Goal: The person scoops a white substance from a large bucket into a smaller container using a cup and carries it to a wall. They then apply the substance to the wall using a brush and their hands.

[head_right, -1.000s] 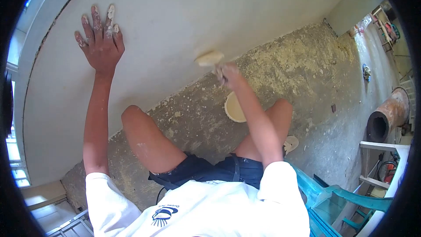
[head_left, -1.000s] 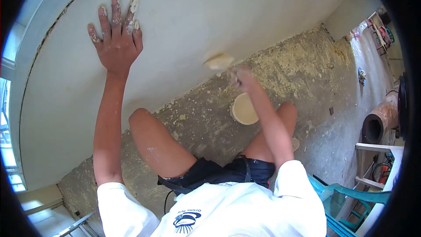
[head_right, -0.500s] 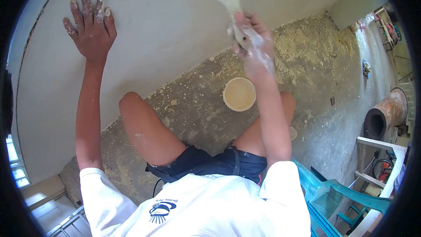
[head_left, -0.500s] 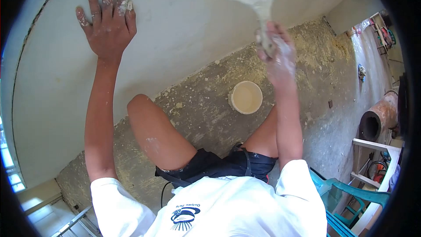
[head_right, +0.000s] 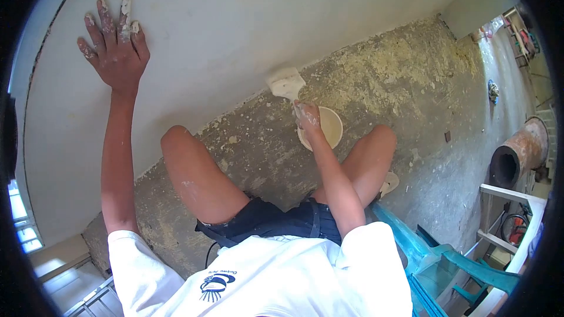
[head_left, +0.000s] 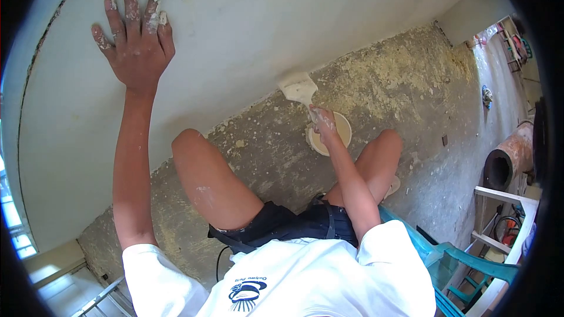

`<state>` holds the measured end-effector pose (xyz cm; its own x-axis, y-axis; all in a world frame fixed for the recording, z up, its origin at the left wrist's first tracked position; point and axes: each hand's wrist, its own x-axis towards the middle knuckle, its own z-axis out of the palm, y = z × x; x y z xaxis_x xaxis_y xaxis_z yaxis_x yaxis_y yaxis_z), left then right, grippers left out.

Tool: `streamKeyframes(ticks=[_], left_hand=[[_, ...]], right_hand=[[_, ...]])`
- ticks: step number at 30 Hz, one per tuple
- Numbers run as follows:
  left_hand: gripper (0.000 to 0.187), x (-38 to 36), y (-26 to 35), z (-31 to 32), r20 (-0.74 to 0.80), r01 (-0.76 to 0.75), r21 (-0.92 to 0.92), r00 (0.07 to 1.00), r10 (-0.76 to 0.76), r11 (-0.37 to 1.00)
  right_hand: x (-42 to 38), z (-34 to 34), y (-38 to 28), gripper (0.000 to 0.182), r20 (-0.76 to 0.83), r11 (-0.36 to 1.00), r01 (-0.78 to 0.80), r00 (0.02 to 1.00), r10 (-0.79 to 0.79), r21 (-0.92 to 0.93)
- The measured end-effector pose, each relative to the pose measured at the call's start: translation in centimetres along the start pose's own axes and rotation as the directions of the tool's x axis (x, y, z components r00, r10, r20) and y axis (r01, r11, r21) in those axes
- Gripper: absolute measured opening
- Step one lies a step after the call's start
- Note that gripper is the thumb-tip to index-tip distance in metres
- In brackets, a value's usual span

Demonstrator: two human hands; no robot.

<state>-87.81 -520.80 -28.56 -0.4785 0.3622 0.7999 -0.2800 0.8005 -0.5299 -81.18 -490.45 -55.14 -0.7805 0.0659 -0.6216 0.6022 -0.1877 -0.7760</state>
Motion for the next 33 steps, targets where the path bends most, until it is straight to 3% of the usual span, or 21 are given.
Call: streamKeyframes(ticks=[2,6,8,9,10,12,13,15,19,21,23,24,26,27,28,29,30,32,33], left_hand=[[0.037,-0.1,0.0,0.2,-0.014,0.002,-0.015,1.000,-0.002,1.000],[0.036,0.0,0.1,0.0,-0.008,0.012,-0.038,1.000,-0.012,0.999],[0.036,-0.2,0.0,0.1,-0.009,0.011,-0.048,1.000,-0.012,0.999],[0.035,-0.1,0.0,0.4,-0.012,0.009,-0.059,1.000,-0.009,0.998],[0.035,0.0,0.0,0.6,-0.010,0.005,-0.057,1.000,-0.005,0.998],[0.035,-0.3,0.0,0.8,-0.015,0.022,-0.107,1.000,-0.024,0.994],[0.035,-0.1,0.1,0.9,-0.004,0.024,-0.102,1.000,-0.025,0.994],[0.035,-0.3,0.1,0.4,0.047,0.014,0.001,0.999,-0.014,1.000],[0.035,-0.3,0.2,0.6,-0.003,0.026,-0.078,1.000,-0.026,0.997],[0.036,-0.4,0.1,0.9,-0.011,0.027,-0.109,1.000,-0.028,0.994],[0.036,-0.3,0.0,0.9,-0.013,0.027,-0.097,1.000,-0.028,0.995],[0.036,-0.4,0.0,0.8,-0.001,0.027,-0.089,1.000,-0.027,0.996],[0.036,-0.4,0.2,0.4,0.022,0.028,-0.058,0.999,-0.027,0.998],[0.036,-0.2,0.2,0.4,0.041,0.026,-0.026,0.999,-0.025,0.999],[0.036,-0.1,0.2,0.5,0.040,0.023,-0.029,0.999,-0.022,0.999],[0.037,-0.2,0.1,0.6,0.027,0.021,-0.018,0.999,-0.020,1.000],[0.037,-0.4,0.1,0.7,0.020,0.018,-0.011,1.000,-0.018,1.000],[0.038,-0.2,0.2,0.4,0.073,0.017,0.067,0.997,-0.022,0.998],[0.038,-0.4,0.1,0.2,0.120,0.011,0.157,0.992,-0.030,0.987]], right_hand=[[2.0,-0.1,0.4,0.017,-0.006,0.991,-0.104,0.995,0.103,-0.086],[8.3,0.6,0.9,0.014,0.043,0.993,-0.067,0.997,0.071,-0.093],[10.0,1.9,-0.1,0.009,0.148,0.996,0.054,0.988,-0.044,-0.064],[10.3,1.9,-0.1,0.009,0.150,0.997,0.055,0.988,-0.045,-0.060],[9.0,2.1,-1.4,0.008,0.147,0.981,0.190,0.970,-0.192,0.026],[4.4,2.2,-3.7,0.010,0.077,0.963,0.252,0.963,-0.260,0.098],[1.5,1.8,-5.1,0.013,0.015,0.976,0.196,0.980,-0.199,0.092],[-4.1,-0.5,-7.0,0.022,0.096,0.986,0.017,0.995,-0.033,0.167],[-2.4,-2.0,-2.7,0.018,0.135,0.977,-0.005,0.991,-0.024,0.212],[1.8,-1.1,-0.5,0.014,0.116,0.994,-0.076,0.991,0.067,0.080],[6.8,-0.3,2.4,0.012,0.158,0.998,-0.042,0.987,0.035,0.036],[9.7,-0.3,3.8,0.012,0.247,0.923,0.256,0.951,-0.187,-0.288],[11.9,0.7,2.6,0.013,0.394,0.667,0.515,0.854,-0.340,-0.539],[12.5,1.6,1.8,0.015,0.291,0.870,0.306,0.935,-0.200,-0.386],[12.1,2.3,0.2,0.017,0.222,0.979,0.073,0.975,-0.030,-0.188],[10.5,1.8,-0.8,0.017,0.220,0.979,0.067,0.975,-0.024,-0.191],[7.9,0.9,-1.7,0.018,0.215,0.990,0.135,0.967,-0.140,0.036],[3.2,-1.3,-4.2,0.020,0.176,0.950,0.192,0.955,-0.239,0.248],[1.0,-2.5,-5.6,0.016,0.194,0.966,0.116,0.968,-0.162,0.229]])
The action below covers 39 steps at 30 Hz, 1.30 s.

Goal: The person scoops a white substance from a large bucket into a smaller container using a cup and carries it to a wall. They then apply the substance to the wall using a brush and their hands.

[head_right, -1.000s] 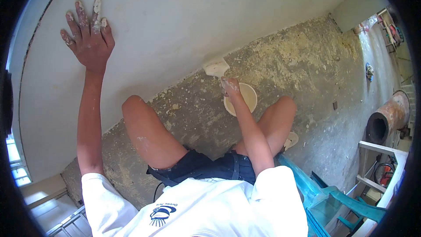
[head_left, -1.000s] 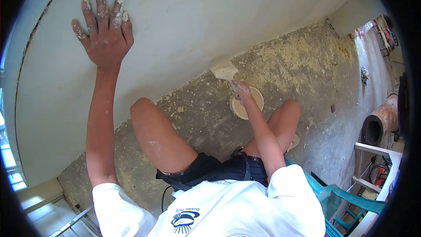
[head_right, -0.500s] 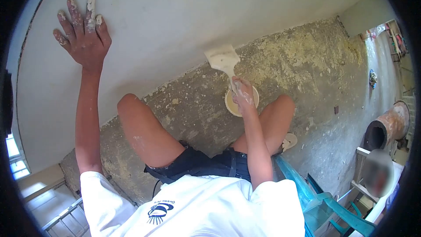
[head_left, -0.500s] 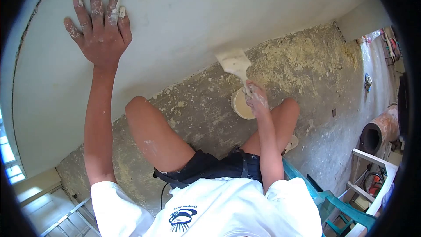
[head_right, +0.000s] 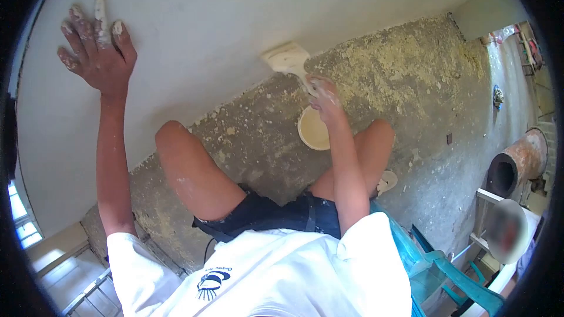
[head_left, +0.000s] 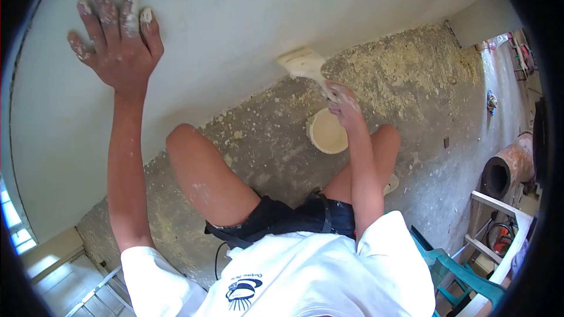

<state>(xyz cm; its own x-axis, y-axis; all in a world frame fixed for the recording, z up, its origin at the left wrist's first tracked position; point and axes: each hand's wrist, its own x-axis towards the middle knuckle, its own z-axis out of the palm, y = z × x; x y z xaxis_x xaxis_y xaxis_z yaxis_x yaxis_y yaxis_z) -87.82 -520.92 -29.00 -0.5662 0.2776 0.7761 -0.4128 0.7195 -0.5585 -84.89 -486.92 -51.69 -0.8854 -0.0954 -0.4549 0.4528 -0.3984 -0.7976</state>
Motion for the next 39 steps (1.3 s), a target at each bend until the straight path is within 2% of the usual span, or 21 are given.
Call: streamKeyframes(ticks=[1,3,4,5,6,8,10,14,17,18,20,22,25,26,28,29,31,35,37,38,39], left_hand=[[0.038,-0.4,0.0,0.2,0.019,0.000,-0.002,1.000,0.000,1.000],[0.038,-0.1,0.1,1.3,-0.187,0.023,-0.329,0.978,-0.088,0.944],[0.038,-0.1,0.0,1.2,-0.188,0.019,-0.328,0.979,-0.085,0.945],[0.038,-0.2,-0.1,1.2,-0.177,0.017,-0.287,0.982,-0.070,0.958],[0.037,-0.2,-0.2,1.2,-0.169,0.014,-0.247,0.984,-0.057,0.969],[0.036,-0.2,-0.1,1.3,-0.211,0.002,-0.265,0.976,-0.060,0.964],[0.035,-0.1,-0.1,1.6,-0.245,-0.004,-0.279,0.967,-0.067,0.960],[0.035,-0.2,-0.2,1.8,-0.246,-0.012,-0.306,0.967,-0.067,0.952],[0.035,-0.3,-0.1,1.9,-0.236,-0.014,-0.303,0.970,-0.061,0.953],[0.035,-0.3,-0.1,2.0,-0.244,-0.020,-0.307,0.968,-0.058,0.952],[0.035,-0.4,-0.2,2.0,-0.245,-0.021,-0.307,0.968,-0.058,0.951],[0.035,-0.5,-0.1,2.2,-0.238,-0.019,-0.305,0.970,-0.056,0.952],[0.036,-0.3,-0.1,2.5,-0.279,-0.030,-0.377,0.957,-0.083,0.926],[0.036,-0.3,-0.2,2.5,-0.279,-0.034,-0.363,0.957,-0.074,0.931],[0.035,-0.5,-0.2,2.3,-0.280,-0.044,-0.352,0.958,-0.061,0.935],[0.035,-0.5,-0.2,2.2,-0.272,-0.041,-0.319,0.961,-0.049,0.947],[0.035,-0.3,-0.2,2.3,-0.272,-0.038,-0.283,0.961,-0.042,0.958],[0.035,-0.5,-0.3,2.6,-0.266,-0.041,-0.294,0.963,-0.041,0.955],[0.036,-0.5,-0.3,2.5,-0.270,-0.044,-0.307,0.962,-0.043,0.951],[0.036,-0.5,-0.3,2.4,-0.268,-0.044,-0.304,0.962,-0.041,0.952],[0.036,-0.4,-0.3,2.4,-0.266,-0.045,-0.301,0.963,-0.038,0.952]], right_hand=[[-1.2,-0.3,-0.7,0.013,0.000,0.997,-0.080,0.997,0.080,-0.003],[-1.5,-0.3,-0.4,0.015,-0.078,0.994,-0.101,0.992,0.098,-0.038],[-1.5,-0.2,0.0,0.016,-0.151,0.991,-0.115,0.983,0.104,-0.065],[-0.8,-0.4,1.2,0.016,-0.152,0.992,-0.116,0.983,0.106,-0.058],[1.0,-0.7,3.0,0.014,-0.182,0.985,-0.095,0.981,0.068,-0.142],[5.3,-1.8,6.1,0.012,-0.206,0.974,-0.061,0.978,0.014,-0.220],[8.8,-2.0,7.4,0.008,-0.193,0.891,-0.273,0.957,0.214,-0.363],[11.9,-0.8,7.8,0.008,-0.200,0.911,-0.272,0.955,0.217,-0.309],[14.6,-1.7,9.1,0.010,-0.138,0.909,-0.233,0.971,0.196,-0.346],[15.2,-2.2,9.6,0.010,-0.063,0.927,-0.173,0.985,0.161,-0.332],[14.5,-2.3,9.1,0.011,0.010,0.942,-0.116,0.992,0.125,-0.315],[12.1,-2.8,8.6,0.011,-0.158,0.947,-0.063,0.987,0.013,-0.316],[4.9,-1.8,3.5,0.012,-0.216,0.955,-0.103,0.975,0.043,-0.278],[5.1,-2.6,3.9,0.012,-0.215,0.953,-0.114,0.975,0.054,-0.279],[6.2,-4.2,5.1,0.014,-0.192,0.931,0.035,0.975,-0.112,-0.363],[6.8,-4.4,5.3,0.014,-0.195,0.932,0.035,0.974,-0.112,-0.360],[8.7,-4.7,5.4,0.016,-0.207,0.922,-0.152,0.975,0.080,-0.357],[13.2,-3.4,8.0,0.017,-0.248,0.834,-0.220,0.963,0.104,-0.506],[13.8,-2.6,7.9,0.014,0.015,0.837,-0.111,0.990,0.141,-0.536],[13.3,-2.4,7.9,0.014,0.016,0.838,-0.113,0.989,0.144,-0.534],[12.4,-2.5,8.0,0.014,0.051,0.863,0.016,0.999,0.012,-0.505]])
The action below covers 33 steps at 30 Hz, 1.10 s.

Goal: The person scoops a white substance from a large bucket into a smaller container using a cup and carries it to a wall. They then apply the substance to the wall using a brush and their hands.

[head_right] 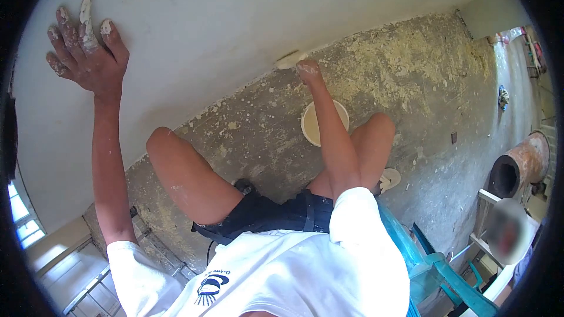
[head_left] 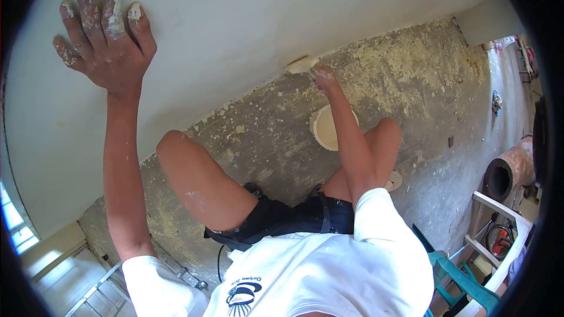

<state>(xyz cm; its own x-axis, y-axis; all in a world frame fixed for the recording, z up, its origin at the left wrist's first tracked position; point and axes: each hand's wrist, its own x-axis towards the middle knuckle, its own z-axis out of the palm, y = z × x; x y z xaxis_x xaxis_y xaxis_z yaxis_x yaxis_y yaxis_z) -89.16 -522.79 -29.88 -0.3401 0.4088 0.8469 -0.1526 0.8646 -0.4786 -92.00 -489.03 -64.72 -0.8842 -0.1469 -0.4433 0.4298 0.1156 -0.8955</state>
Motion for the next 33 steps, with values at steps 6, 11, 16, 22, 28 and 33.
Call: streamKeyframes(ticks=[6,11,16,22,28,33], left_hand=[[0.034,0.2,0.1,-0.1,-0.002,-0.007,0.014,1.000,0.007,1.000],[0.032,0.3,0.3,-0.1,-0.032,-0.006,-0.001,0.999,0.006,1.000],[0.031,0.6,0.4,-0.5,-0.012,-0.012,0.047,1.000,0.013,0.999],[0.030,0.8,0.7,-0.5,-0.029,-0.008,0.042,1.000,0.009,0.999],[0.034,1.1,1.0,-1.2,0.018,-0.018,0.109,1.000,0.016,0.994],[0.037,0.8,0.9,-1.1,0.108,-0.019,0.212,0.994,-0.004,0.977]], right_hand=[[-10.9,-0.6,-5.0,0.019,-0.187,0.919,-0.221,0.938,0.292,0.326],[-1.7,-0.2,4.6,0.020,-0.141,0.984,0.100,0.982,-0.121,-0.151],[-5.6,1.2,-6.0,0.020,-0.169,0.971,-0.102,0.983,0.066,-0.214],[-17.6,-1.3,-10.2,0.021,-0.265,0.934,-0.027,0.956,0.128,0.355],[-18.0,-2.5,-7.3,0.023,-0.375,0.969,-0.037,0.918,0.130,0.246],[-13.5,-3.9,-4.3,0.027,-0.435,0.997,-0.072,0.897,0.082,0.038]])
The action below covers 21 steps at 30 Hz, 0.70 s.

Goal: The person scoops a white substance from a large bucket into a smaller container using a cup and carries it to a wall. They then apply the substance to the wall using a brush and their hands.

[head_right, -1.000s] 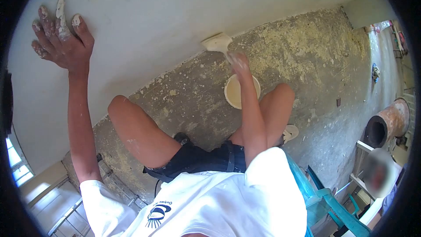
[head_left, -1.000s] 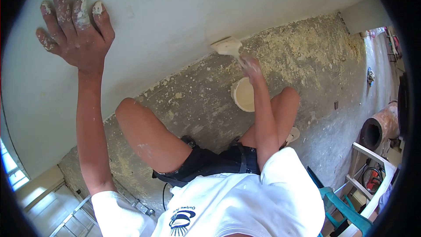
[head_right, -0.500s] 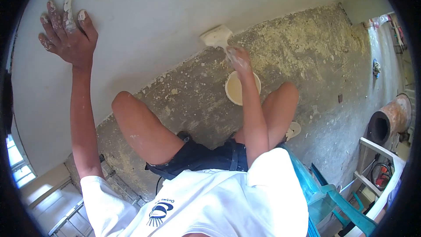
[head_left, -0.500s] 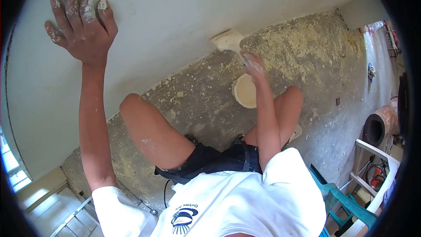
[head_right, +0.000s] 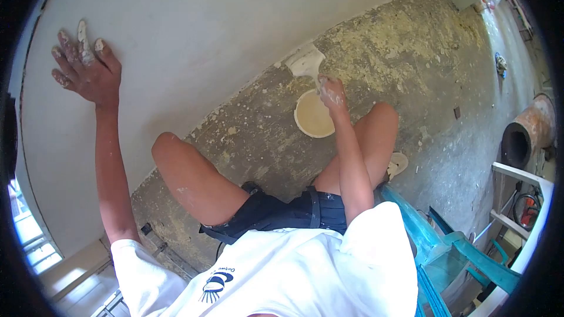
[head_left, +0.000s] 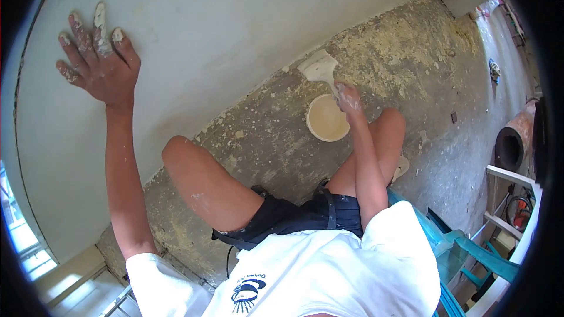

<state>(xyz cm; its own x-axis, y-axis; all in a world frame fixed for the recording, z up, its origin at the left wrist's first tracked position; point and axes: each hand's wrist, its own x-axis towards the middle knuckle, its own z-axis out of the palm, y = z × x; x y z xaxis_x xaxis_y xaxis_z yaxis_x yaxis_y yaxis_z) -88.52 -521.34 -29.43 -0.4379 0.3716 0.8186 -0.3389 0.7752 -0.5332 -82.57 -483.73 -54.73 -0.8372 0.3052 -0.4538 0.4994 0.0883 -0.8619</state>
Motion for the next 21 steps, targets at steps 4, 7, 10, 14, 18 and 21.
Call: streamKeyframes(ticks=[4,7,10,14,18,21], left_hand=[[0.038,-0.2,0.0,0.1,0.062,-0.021,0.081,0.998,0.016,0.996],[0.040,-0.2,0.1,0.4,0.030,0.011,-0.002,1.000,-0.011,1.000],[0.041,-0.2,0.1,0.8,-0.057,0.043,-0.230,0.997,-0.057,0.972],[0.041,-0.3,0.1,0.8,-0.014,0.047,-0.160,0.999,-0.050,0.986],[0.041,-0.3,0.1,0.8,-0.015,0.055,-0.164,0.998,-0.058,0.985],[0.040,-0.1,0.3,0.7,-0.040,0.063,-0.214,0.997,-0.073,0.975]], right_hand=[[6.4,-0.7,3.2,0.032,0.004,0.997,0.040,0.999,-0.040,-0.071],[10.0,0.1,3.9,0.034,-0.015,0.987,0.087,0.996,-0.089,-0.132],[13.0,2.1,4.9,0.036,0.004,0.992,0.024,1.000,-0.023,-0.123],[16.4,4.7,8.7,0.032,0.095,0.939,0.251,0.967,-0.235,-0.235],[12.4,6.5,5.2,0.020,0.147,0.994,-0.101,0.985,0.093,0.051],[12.5,7.6,5.3,0.020,0.216,0.996,-0.083,0.974,0.073,0.036]])
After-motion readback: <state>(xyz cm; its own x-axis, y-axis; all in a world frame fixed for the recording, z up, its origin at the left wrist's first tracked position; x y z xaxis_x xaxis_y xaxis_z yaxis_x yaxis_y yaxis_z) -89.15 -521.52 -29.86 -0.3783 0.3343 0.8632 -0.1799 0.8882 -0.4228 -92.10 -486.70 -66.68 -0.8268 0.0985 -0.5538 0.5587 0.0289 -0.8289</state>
